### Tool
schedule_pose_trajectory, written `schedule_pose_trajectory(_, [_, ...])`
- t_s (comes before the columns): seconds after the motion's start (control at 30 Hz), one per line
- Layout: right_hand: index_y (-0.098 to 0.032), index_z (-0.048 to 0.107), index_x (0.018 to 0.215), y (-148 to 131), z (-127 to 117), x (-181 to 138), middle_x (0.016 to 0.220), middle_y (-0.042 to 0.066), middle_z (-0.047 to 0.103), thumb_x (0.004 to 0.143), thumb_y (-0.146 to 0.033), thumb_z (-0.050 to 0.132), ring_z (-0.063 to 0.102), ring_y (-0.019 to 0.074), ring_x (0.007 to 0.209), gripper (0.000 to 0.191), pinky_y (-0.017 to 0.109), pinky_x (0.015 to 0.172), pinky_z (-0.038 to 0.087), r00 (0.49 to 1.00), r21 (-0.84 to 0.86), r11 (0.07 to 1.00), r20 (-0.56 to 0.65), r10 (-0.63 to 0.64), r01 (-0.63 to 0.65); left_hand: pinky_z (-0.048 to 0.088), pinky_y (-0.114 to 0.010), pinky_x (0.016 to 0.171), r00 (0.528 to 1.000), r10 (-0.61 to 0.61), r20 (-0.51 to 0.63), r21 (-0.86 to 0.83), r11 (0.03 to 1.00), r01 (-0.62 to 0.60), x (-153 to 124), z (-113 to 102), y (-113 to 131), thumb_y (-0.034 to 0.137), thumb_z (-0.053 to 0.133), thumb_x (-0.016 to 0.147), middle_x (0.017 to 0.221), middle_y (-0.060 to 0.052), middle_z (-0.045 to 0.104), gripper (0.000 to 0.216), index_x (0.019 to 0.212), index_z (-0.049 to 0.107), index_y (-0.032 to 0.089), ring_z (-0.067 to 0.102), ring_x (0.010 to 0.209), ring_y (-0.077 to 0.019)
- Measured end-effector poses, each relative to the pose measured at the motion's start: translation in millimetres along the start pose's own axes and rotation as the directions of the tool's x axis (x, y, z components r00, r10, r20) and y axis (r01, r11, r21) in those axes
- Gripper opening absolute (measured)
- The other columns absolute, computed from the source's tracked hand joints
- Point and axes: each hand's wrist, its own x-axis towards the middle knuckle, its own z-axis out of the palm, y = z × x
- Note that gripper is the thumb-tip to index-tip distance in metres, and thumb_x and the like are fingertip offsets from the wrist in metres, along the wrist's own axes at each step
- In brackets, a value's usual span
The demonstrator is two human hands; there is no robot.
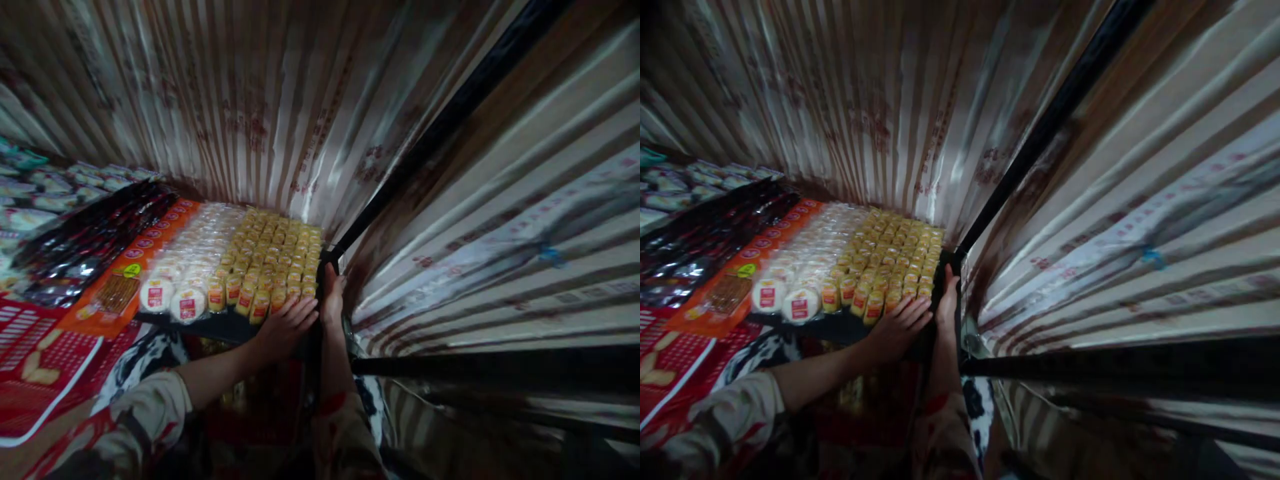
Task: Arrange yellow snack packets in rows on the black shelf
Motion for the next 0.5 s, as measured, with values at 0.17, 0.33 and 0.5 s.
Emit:
schedule_pose_trajectory(0.17, [-0.013, 0.040, 0.134, 2.1, 0.2, -38.9, 0.143, 0.008, 0.038, 0.089, -0.057, 0.022, 0.034, 0.0162, 0.133, 0.066, 0.038, 0.112, 0.023, 0.998, 0.111, 0.993, -0.047, 0.045, -0.039, 0.016, -0.041, 0.114, 1.000, 0.019, -0.024, 0.026, 0.999, -0.018, -27.3, -9.8, 23.5, 0.020, 0.035, 0.090, 0.148, -0.015, 0.027, 0.046, 0.133, 0.036, 0.005, 0.018, 0.138, -0.0249])
schedule_pose_trajectory(0.33, [-0.012, 0.049, 0.127, 2.6, -3.5, -103.5, 0.134, 0.011, 0.048, 0.087, -0.053, 0.029, 0.046, 0.0201, 0.123, 0.060, 0.037, 0.103, 0.036, 0.988, -0.122, 0.993, -0.156, -0.012, -0.007, 0.034, -0.036, 0.106, 0.999, 0.045, 0.005, -0.182, 0.982, -0.043, -77.9, -9.8, 51.0, 0.023, 0.040, 0.089, 0.134, -0.013, 0.048, 0.040, 0.127, 0.046, 0.010, 0.036, 0.130, -0.0228])
schedule_pose_trajectory(0.5, [-0.016, 0.061, 0.098, 1.0, -10.8, -183.0, 0.082, 0.006, 0.067, 0.089, -0.045, 0.032, 0.062, 0.0169, 0.078, 0.043, 0.029, 0.074, 0.048, 1.000, -0.317, 0.948, -0.014, -0.016, 0.011, 0.044, -0.035, 0.096, 0.939, -0.113, 0.325, -0.389, 0.889, 0.242, -136.1, 3.4, 64.8, 0.016, 0.044, 0.084, 0.119, -0.010, 0.060, 0.037, 0.119, 0.055, 0.018, 0.055, 0.111, -0.0203])
